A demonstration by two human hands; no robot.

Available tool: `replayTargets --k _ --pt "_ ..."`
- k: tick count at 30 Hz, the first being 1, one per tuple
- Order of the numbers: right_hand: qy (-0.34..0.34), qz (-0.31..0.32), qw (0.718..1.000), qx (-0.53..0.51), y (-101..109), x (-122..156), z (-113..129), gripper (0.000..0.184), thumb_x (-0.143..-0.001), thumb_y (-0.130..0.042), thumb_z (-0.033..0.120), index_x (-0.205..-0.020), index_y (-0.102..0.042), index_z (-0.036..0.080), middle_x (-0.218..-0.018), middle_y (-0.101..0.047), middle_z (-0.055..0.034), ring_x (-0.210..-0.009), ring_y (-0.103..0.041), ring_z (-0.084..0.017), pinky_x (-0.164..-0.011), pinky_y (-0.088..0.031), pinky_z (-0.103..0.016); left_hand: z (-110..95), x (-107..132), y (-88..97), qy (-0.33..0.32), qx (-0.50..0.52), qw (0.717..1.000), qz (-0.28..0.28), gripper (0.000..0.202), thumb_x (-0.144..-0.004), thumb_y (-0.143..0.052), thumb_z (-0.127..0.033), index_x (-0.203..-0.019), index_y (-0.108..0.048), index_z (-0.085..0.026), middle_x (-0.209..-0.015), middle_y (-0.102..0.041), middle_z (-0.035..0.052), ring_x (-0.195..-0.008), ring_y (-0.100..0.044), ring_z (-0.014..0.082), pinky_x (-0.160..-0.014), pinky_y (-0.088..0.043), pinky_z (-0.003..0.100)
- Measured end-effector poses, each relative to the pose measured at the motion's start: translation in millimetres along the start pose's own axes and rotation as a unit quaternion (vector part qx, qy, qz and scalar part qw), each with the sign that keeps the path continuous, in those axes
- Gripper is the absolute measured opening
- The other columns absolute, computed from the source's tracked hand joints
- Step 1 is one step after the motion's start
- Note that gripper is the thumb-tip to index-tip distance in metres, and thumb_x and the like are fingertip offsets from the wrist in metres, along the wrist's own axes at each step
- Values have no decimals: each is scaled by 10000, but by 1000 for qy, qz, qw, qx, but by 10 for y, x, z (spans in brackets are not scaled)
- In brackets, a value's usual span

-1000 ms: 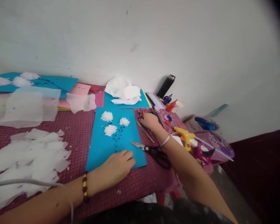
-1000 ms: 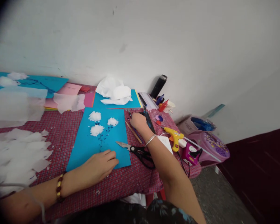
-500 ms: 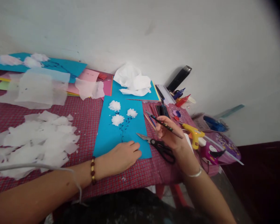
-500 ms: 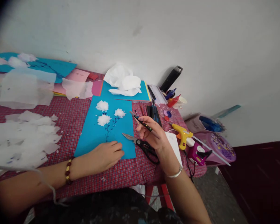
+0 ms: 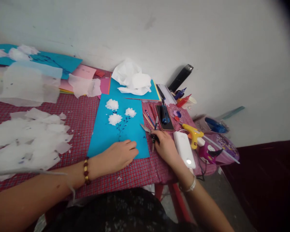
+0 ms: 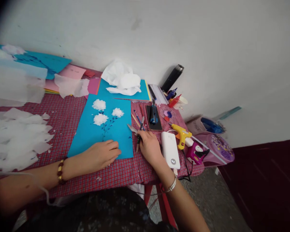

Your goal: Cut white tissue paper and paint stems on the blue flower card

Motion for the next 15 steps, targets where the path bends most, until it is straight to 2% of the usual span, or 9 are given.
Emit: replayTargets --k 3,5,7,8,10,12,15 --pt "-14 -23 1000 -8 92 -96 -38 376 -815 -500 46 -1134 -643 183 -1149 -720 -134 -1060 -629 -296 -972 -470 -462 16 1 -10 0 -2 1000 -3 81 -954 -554 -128 -916 -588 -190 -964 -591 38 -872 -519 205 -698 -396 339" --pt "-14 -37 999 -21 154 -94 48 339 -849 -517 82 -1149 -632 192 -1152 -715 -129 -1058 -640 -281 -967 -475 -446 27 4 -28 1 -2 1000 -9 85 -939 -571 -114 -916 -588 -194 -963 -588 33 -877 -525 203 -689 -391 337" --pt "-8 -40 995 -87 183 -54 211 244 -925 -525 187 -1147 -619 219 -1108 -721 -99 -1007 -666 -241 -913 -504 -392 17 10 -52 -8 -19 1000 -21 87 -928 -585 -110 -912 -589 -195 -946 -588 29 -858 -524 202 -678 -385 341" --pt "-8 -34 984 -172 176 -34 303 188 -955 -532 259 -1117 -620 227 -1059 -725 -82 -960 -678 -221 -867 -517 -364 -3 14 -63 -19 -39 999 -29 86 -922 -591 -108 -909 -592 -193 -933 -591 30 -849 -523 205 -677 -382 346" --pt "-23 -10 935 -354 113 -21 471 196 -979 -532 396 -1047 -626 237 -919 -729 -43 -867 -690 -194 -792 -525 -329 -69 27 -80 -44 -85 994 -52 58 -918 -604 -129 -907 -603 -186 -903 -600 33 -838 -525 216 -684 -381 361" --pt "-65 5 856 -512 2 -51 576 314 -971 -519 516 -1001 -646 230 -785 -715 -19 -761 -682 -176 -736 -523 -312 -151 44 -83 -58 -107 990 -76 42 -918 -633 -217 -903 -618 -180 -875 -605 33 -829 -531 225 -699 -384 377" --pt "-155 19 728 -667 -205 -131 617 481 -894 -556 655 -977 -688 200 -695 -704 -15 -603 -631 -143 -623 -500 -276 -249 66 -59 -64 -92 988 -104 220 -884 -680 -386 -862 -630 -173 -824 -606 24 -778 -532 217 -693 -384 382"
Point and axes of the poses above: each hand's wrist, its own x-axis away from the middle knuckle, its own y-axis out of the back of the hand, z = x × y, the point moved 3 cm from there along -x, towards the middle knuckle
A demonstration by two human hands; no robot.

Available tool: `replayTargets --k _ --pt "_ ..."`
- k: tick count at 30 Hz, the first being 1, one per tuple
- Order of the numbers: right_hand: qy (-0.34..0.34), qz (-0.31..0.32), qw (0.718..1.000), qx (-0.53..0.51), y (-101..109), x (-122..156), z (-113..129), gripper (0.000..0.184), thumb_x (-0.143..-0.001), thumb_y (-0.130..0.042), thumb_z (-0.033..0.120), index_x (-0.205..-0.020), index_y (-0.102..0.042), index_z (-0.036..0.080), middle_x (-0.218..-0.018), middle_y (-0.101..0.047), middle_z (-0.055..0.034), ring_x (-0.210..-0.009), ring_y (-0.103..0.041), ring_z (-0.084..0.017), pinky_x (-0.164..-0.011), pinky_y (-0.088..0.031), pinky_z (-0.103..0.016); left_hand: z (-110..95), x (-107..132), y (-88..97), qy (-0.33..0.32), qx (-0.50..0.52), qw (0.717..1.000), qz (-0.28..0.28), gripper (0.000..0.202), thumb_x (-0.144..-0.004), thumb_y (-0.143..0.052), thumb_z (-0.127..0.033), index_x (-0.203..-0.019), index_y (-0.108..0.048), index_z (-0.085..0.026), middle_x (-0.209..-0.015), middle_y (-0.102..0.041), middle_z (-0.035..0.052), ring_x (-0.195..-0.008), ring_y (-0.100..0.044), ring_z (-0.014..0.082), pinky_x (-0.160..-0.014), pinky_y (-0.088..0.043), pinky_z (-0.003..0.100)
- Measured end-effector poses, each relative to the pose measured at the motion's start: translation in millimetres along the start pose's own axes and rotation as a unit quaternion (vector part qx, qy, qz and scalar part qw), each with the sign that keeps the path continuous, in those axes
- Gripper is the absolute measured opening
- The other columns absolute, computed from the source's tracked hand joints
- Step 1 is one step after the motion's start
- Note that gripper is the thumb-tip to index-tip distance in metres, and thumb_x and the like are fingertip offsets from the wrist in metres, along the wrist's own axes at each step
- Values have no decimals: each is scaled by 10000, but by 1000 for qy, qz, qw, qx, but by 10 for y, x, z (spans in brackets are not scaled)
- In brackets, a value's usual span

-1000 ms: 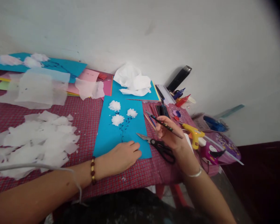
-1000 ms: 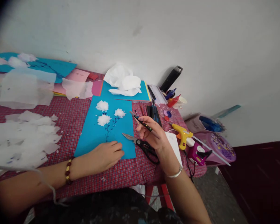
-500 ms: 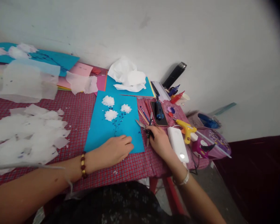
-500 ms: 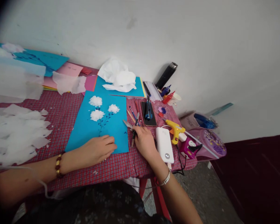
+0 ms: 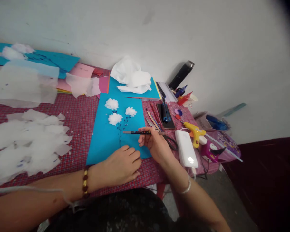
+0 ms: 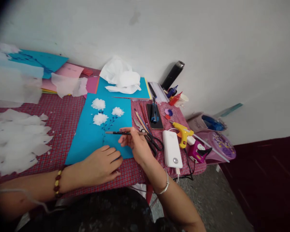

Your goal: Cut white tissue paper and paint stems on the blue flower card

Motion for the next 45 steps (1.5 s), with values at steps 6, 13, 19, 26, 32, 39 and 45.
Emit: replayTargets --k 6,13,19,26,32,39,45 --pt "-47 -42 992 -108 23 -97 -159 470 -765 -719 650 -814 -693 183 -497 -568 48 -446 -490 -94 -486 -411 -218 138 -1 177 31 -30 993 -110 224 -933 -577 -234 -714 -552 -194 -697 -555 12 -677 -495 198 -645 -346 359" --pt "-12 -53 994 -98 41 -53 -141 261 -814 -748 431 -767 -652 193 -434 -441 97 -413 -354 -71 -464 -346 -213 549 17 234 187 -6 977 -100 118 -903 -609 -267 -907 -580 -153 -863 -606 64 -792 -565 230 -701 -417 351" --pt "-8 -39 995 -91 33 -51 -132 202 -774 -772 354 -810 -639 207 -445 -429 113 -410 -340 -70 -458 -337 -219 529 1 83 133 -33 989 -58 257 -994 -498 -263 -764 -581 -187 -737 -583 40 -712 -562 230 -655 -362 360" --pt "-6 -23 997 -77 40 -56 -171 139 -809 -731 317 -836 -652 206 -456 -469 105 -410 -385 -73 -463 -336 -225 550 25 -36 131 -46 990 -25 331 -1031 -438 -300 -780 -614 -175 -750 -598 55 -722 -565 247 -671 -358 372" --pt "-10 -12 999 -41 43 -39 -189 151 -818 -720 340 -869 -668 207 -490 -524 90 -429 -434 -81 -470 -335 -231 550 16 -26 148 -42 988 -14 372 -1047 -394 -319 -777 -609 -178 -763 -605 54 -733 -564 230 -682 -370 363" --pt "-7 -22 999 -33 20 -25 -157 201 -865 -682 409 -849 -659 210 -507 -517 80 -452 -433 -88 -500 -385 -239 543 1 23 159 -27 986 -41 414 -1059 -370 -353 -766 -602 -175 -749 -609 44 -712 -553 195 -667 -371 332" --pt "-13 13 1000 7 8 8 -169 224 -894 -650 425 -875 -679 203 -506 -570 62 -426 -447 -83 -448 -339 -220 522 -1 19 141 -33 988 -47 413 -1062 -376 -343 -764 -603 -169 -725 -608 45 -678 -545 193 -642 -361 329"
Point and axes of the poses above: each hand's wrist, its own x-axis away from the middle knuckle, its own y-axis out of the back of the hand, z = x × y, the point moved 3 cm from there along -x, towards the middle knuckle
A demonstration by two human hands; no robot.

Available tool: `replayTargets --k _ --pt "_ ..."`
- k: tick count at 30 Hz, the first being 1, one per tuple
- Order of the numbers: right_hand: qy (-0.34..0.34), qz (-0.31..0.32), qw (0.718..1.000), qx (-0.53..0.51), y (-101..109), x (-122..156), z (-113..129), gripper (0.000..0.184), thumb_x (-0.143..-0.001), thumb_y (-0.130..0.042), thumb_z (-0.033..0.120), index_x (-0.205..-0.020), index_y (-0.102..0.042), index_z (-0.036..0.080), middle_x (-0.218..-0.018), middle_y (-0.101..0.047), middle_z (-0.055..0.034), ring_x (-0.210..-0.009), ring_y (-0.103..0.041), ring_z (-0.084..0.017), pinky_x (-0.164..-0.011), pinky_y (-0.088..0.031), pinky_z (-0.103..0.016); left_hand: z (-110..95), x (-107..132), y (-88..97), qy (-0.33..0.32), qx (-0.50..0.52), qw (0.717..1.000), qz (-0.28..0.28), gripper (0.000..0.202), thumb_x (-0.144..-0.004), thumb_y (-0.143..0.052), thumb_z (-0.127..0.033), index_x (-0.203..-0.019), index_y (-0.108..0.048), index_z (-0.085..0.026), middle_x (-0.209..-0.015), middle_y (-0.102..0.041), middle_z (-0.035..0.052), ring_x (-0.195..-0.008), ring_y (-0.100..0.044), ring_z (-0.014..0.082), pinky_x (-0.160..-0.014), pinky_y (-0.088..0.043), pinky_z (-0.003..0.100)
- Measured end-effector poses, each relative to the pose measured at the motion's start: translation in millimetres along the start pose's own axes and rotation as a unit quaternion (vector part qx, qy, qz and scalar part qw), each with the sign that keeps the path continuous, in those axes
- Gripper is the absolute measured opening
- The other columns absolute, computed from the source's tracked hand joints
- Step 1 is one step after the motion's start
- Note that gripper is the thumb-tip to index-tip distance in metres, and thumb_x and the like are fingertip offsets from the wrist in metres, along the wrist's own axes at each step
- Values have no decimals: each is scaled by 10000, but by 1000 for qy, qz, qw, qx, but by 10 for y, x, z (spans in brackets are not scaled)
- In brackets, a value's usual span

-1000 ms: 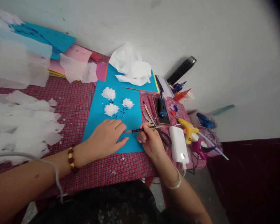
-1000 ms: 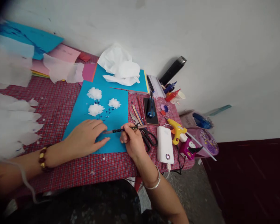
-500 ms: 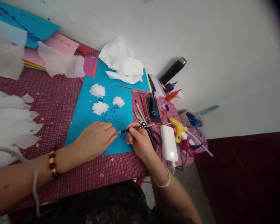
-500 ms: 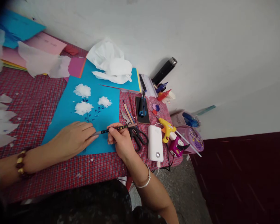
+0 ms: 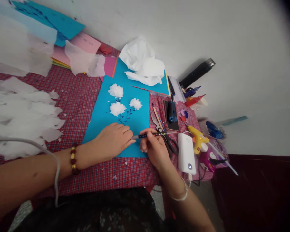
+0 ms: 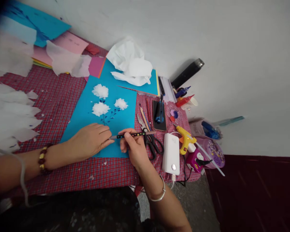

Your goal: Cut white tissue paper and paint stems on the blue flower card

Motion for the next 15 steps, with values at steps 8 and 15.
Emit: replayTargets --k 8,15 --pt "-44 -46 997 -52 -64 30 -38 209 -825 -680 356 -703 -605 203 -391 -395 115 -340 -279 -45 -374 -224 -186 -90 4 -12 -37 -28 999 9 379 -1043 -442 -341 -726 -572 -179 -665 -621 33 -618 -570 191 -622 -365 342" --pt "-67 -49 994 -67 -73 2 -9 229 -785 -696 370 -674 -573 211 -392 -321 132 -343 -216 -35 -367 -189 -184 -91 -37 21 -54 -22 998 2 450 -1060 -360 -330 -698 -582 -180 -624 -602 29 -587 -557 182 -602 -350 343"
Point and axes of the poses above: each hand's wrist, its own x-axis away from the middle knuckle, its own y-axis out of the back of the hand, z = x × y, the point moved 3 cm from there along -x, towards the middle knuckle
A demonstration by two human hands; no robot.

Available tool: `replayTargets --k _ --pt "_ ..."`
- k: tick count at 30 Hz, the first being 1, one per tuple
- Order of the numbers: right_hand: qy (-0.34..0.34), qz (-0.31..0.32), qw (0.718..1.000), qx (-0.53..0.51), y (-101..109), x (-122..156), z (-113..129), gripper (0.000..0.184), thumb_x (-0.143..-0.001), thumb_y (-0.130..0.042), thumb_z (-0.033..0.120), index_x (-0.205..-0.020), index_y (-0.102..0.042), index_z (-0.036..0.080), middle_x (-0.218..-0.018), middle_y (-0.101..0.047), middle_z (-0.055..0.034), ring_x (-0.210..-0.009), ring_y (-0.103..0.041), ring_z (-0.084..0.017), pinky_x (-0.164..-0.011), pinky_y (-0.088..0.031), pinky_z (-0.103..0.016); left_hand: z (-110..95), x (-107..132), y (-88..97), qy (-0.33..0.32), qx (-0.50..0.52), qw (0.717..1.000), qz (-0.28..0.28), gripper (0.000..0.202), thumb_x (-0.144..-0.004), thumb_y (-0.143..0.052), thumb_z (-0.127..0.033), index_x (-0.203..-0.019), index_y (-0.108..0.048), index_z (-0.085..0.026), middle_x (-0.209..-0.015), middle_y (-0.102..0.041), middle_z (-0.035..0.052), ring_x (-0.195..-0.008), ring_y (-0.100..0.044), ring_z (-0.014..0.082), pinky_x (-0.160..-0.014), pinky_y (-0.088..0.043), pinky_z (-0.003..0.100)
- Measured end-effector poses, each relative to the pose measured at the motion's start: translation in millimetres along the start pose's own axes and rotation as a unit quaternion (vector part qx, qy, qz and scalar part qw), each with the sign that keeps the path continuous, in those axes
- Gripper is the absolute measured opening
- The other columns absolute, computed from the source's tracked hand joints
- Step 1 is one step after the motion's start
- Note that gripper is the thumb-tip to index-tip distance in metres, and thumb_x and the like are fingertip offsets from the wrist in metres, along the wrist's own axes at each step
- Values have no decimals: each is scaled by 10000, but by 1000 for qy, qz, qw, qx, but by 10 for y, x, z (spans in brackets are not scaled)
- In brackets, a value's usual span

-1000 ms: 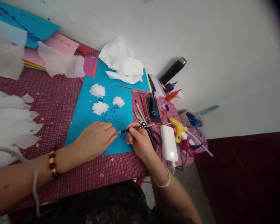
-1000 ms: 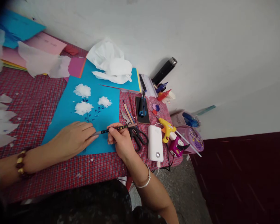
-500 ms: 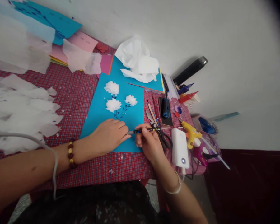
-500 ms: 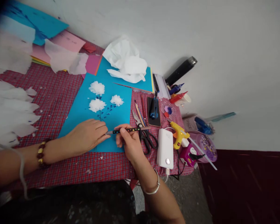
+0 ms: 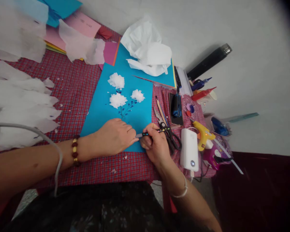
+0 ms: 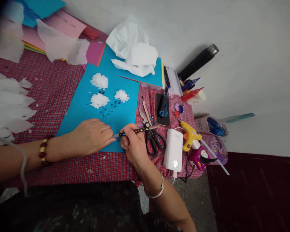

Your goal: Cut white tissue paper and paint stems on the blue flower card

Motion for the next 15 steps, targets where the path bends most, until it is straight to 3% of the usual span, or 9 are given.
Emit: replayTargets --k 4,9,15 --pt "0 2 1000 4 0 -9 3 235 -785 -693 376 -673 -566 215 -386 -333 132 -339 -219 -35 -365 -190 -186 -33 -6 -6 13 -2 1000 -6 415 -1054 -388 -349 -716 -562 -182 -649 -603 31 -587 -550 183 -591 -344 332" --pt "-1 10 1000 13 -16 -5 0 224 -790 -686 360 -668 -577 207 -385 -363 123 -343 -235 -33 -368 -194 -183 -78 -22 -47 35 -5 999 28 364 -1046 -417 -339 -748 -550 -179 -656 -612 36 -579 -544 178 -573 -337 317" --pt "-9 -5 1000 -13 -32 24 -23 204 -794 -674 341 -675 -575 208 -388 -363 124 -337 -240 -32 -370 -194 -188 -64 -20 -45 24 9 999 39 396 -1059 -363 -311 -739 -559 -186 -631 -590 25 -550 -529 174 -554 -339 323"
Point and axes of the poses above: each hand's wrist, its own x-axis away from the middle knuckle, its own y-axis out of the back of the hand, z = x × y, the point moved 3 cm from there along -x, towards the middle knuckle
